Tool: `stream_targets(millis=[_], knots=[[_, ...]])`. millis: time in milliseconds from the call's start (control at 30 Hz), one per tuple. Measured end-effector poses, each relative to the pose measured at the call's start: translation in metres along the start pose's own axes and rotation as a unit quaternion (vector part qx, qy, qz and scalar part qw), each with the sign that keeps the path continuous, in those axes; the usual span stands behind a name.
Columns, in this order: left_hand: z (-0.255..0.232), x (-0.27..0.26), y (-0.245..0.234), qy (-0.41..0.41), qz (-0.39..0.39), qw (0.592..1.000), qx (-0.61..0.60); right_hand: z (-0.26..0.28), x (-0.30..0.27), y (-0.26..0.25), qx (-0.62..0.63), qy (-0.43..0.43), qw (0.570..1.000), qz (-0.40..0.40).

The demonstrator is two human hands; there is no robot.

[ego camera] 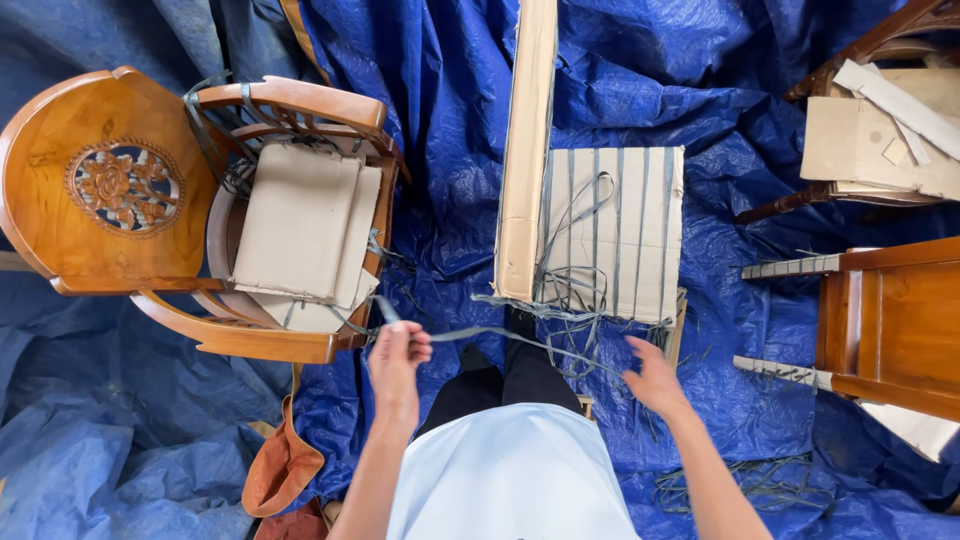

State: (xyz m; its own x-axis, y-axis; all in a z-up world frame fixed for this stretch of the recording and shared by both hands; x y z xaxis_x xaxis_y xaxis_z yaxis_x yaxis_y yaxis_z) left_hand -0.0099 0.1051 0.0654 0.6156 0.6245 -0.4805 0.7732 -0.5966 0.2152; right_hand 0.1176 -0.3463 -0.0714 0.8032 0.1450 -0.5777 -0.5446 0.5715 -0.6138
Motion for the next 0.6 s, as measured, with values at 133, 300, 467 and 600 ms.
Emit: stream_targets(millis=[133,300,467,600], knots=[[0.041,-0.02,0.035,-0.047,0.087,0.992,0.071,0.191,-0.064,0.011,0.157,-0.074,0.981,0.084],[0.08,-0.046,0.072,-0.109,0.194,0.971,0.085,0.276,-0.106,0.037,0.204,-0.154,0.947,0.197],[0.083,-0.05,0.074,-0.151,0.194,0.968,0.047,0.269,-0.108,0.028,0.19,-0.11,0.959,0.181],[0.082,-0.045,0.076,-0.177,0.166,0.97,0.009,0.25,-0.101,0.022,0.109,-0.118,0.972,0.171]])
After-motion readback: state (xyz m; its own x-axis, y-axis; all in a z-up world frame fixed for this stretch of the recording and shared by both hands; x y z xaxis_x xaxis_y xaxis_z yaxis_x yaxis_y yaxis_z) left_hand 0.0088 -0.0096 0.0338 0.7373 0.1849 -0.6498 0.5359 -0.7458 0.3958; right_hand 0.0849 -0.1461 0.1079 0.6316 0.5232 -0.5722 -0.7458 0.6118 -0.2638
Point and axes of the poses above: each hand's wrist, its own x-axis towards the middle knuckle, its own y-axis out of the palm, z = x × y, the point moved 7 cm from there along x, towards the middle knuckle, and after that the axes turned 4 degrees about y, right-handed, at the moved point
